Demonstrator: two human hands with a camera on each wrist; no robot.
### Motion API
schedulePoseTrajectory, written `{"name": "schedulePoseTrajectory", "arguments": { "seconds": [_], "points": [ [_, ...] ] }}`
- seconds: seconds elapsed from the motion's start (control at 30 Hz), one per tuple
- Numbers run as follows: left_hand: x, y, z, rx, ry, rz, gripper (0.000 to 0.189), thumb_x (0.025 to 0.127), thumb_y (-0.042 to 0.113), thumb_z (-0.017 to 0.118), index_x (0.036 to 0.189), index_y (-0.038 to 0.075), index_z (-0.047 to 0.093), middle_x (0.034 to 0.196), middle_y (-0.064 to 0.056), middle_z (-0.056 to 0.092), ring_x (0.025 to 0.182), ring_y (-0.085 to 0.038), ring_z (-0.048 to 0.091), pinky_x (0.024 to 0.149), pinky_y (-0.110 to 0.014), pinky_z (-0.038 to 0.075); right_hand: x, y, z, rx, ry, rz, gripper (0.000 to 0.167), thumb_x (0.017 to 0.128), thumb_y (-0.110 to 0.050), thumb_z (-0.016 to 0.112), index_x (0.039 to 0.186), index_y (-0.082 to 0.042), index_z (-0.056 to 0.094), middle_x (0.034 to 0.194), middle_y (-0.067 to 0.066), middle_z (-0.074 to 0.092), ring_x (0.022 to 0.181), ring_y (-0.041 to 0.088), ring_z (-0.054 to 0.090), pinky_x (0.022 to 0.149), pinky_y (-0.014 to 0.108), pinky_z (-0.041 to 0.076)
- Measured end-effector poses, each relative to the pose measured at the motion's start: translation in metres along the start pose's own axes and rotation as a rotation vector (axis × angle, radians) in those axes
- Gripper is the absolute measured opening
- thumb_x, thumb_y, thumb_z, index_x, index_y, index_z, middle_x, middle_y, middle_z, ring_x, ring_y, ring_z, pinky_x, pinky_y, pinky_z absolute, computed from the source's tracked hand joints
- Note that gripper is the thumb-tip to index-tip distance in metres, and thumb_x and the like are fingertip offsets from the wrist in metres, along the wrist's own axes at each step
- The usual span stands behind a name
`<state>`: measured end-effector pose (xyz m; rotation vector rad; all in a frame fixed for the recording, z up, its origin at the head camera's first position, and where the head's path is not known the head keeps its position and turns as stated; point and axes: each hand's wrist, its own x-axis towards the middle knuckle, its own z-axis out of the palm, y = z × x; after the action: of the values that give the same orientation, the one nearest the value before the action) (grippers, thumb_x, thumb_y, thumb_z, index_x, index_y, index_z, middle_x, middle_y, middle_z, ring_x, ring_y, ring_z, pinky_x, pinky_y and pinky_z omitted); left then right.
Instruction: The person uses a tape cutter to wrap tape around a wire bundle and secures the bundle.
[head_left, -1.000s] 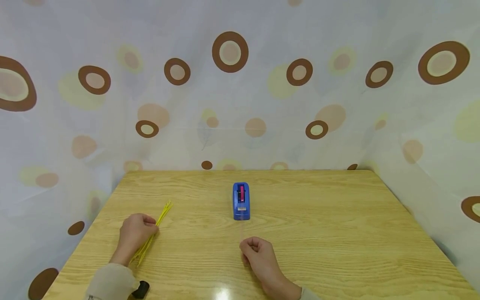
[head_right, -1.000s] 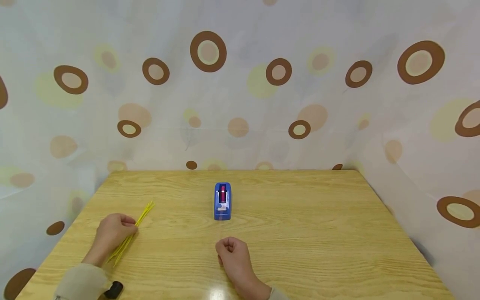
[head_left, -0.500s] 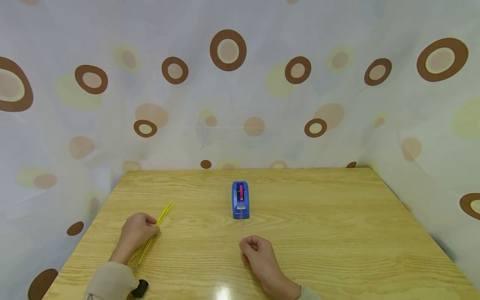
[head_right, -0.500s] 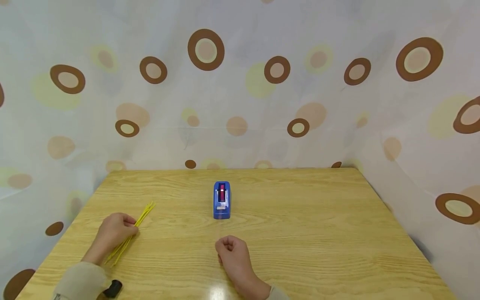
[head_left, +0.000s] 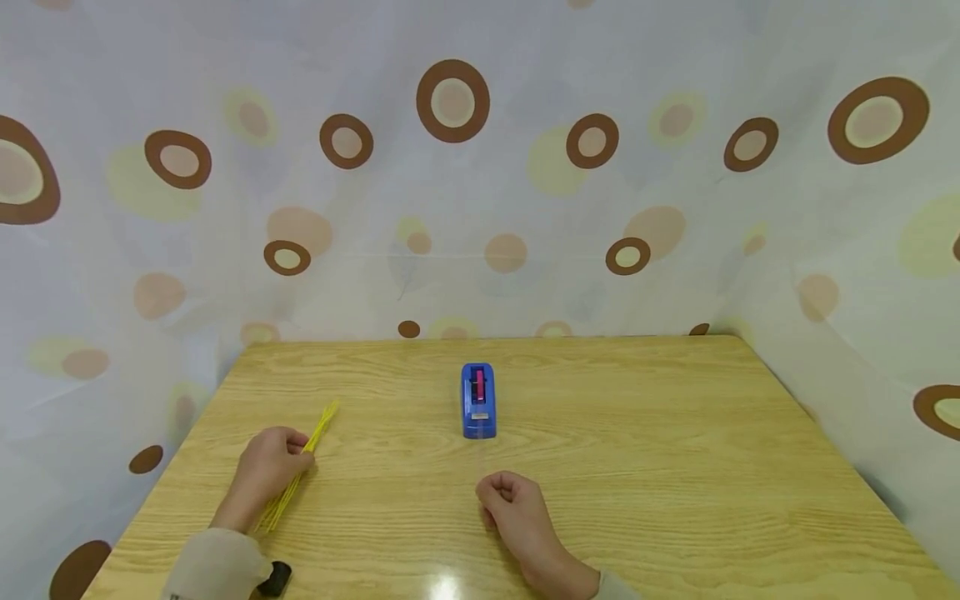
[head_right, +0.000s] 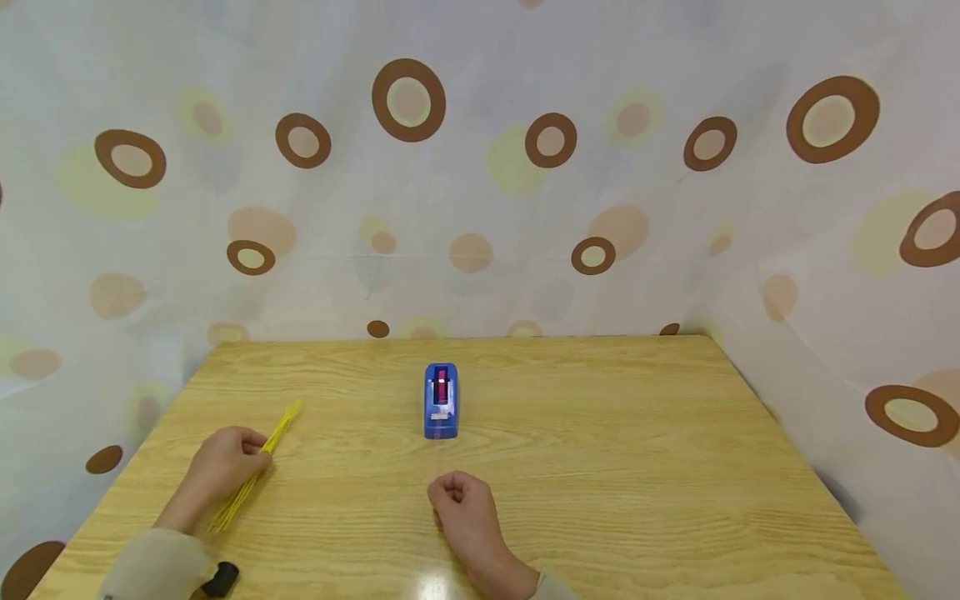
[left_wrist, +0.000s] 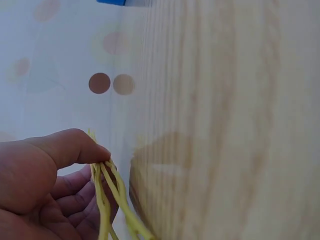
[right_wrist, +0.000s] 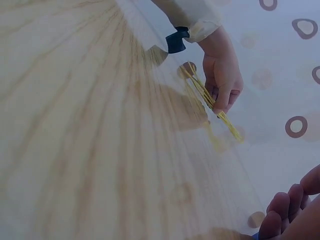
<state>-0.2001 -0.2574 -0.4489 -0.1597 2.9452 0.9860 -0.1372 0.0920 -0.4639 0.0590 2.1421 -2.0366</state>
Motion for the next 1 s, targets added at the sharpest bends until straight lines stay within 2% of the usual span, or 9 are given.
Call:
{"name": "schedulePoseTrajectory", "arguments": {
  "seconds": [0.2, 0.47, 0.7, 0.83, 1.0],
  "points": [
    [-0.0013, 0.0004, -0.0045, -0.013, -0.001, 0.000, 0.029, 0.083, 0.010, 0.069, 0.106, -0.008, 0.067, 0.091, -0.010, 0.065, 0.083, -0.025, 0.060, 0.076, -0.045, 0.050, 0.0014, 0.0026, -0.0003, 0.004, 0.000, 0.000, 0.021, 0.100, -0.013, 0.058, 0.094, 0.007, 0.064, 0.065, 0.001, 0.052, 0.061, 0.014, 0.049, 0.060, 0.026, 0.045],
    [0.0001, -0.0031, -0.0047, -0.090, -0.017, 0.013, 0.029, 0.082, 0.007, 0.070, 0.106, -0.009, 0.066, 0.091, -0.011, 0.063, 0.082, -0.024, 0.057, 0.071, -0.037, 0.050, 0.0020, 0.0049, -0.0004, 0.008, -0.005, -0.004, 0.021, 0.100, -0.013, 0.058, 0.093, 0.007, 0.063, 0.065, 0.001, 0.052, 0.061, 0.014, 0.049, 0.060, 0.026, 0.045],
    [0.0002, -0.0046, -0.0055, -0.121, -0.011, 0.061, 0.035, 0.087, 0.005, 0.065, 0.118, -0.012, 0.064, 0.100, -0.015, 0.067, 0.088, -0.026, 0.062, 0.070, -0.036, 0.051, 0.0022, 0.0029, 0.0000, 0.006, 0.003, -0.010, 0.021, 0.099, -0.013, 0.058, 0.093, 0.007, 0.063, 0.064, 0.001, 0.052, 0.061, 0.013, 0.049, 0.060, 0.025, 0.045],
    [0.0003, -0.0066, -0.0050, -0.119, -0.011, 0.067, 0.026, 0.092, 0.003, 0.061, 0.114, -0.010, 0.068, 0.101, -0.018, 0.070, 0.087, -0.025, 0.063, 0.071, -0.037, 0.052, 0.0014, 0.0029, 0.0003, 0.005, 0.006, -0.009, 0.022, 0.099, -0.014, 0.058, 0.092, 0.006, 0.063, 0.064, 0.001, 0.051, 0.061, 0.013, 0.048, 0.059, 0.025, 0.044],
    [0.0005, -0.0078, -0.0044, -0.160, -0.033, 0.049, 0.021, 0.098, -0.001, 0.053, 0.106, -0.011, 0.069, 0.091, -0.012, 0.070, 0.079, -0.019, 0.062, 0.065, -0.030, 0.050, 0.0014, 0.0038, 0.0007, 0.007, 0.001, -0.008, 0.022, 0.099, -0.014, 0.058, 0.091, 0.006, 0.062, 0.064, 0.001, 0.051, 0.060, 0.013, 0.048, 0.058, 0.025, 0.043]
  ]
}}
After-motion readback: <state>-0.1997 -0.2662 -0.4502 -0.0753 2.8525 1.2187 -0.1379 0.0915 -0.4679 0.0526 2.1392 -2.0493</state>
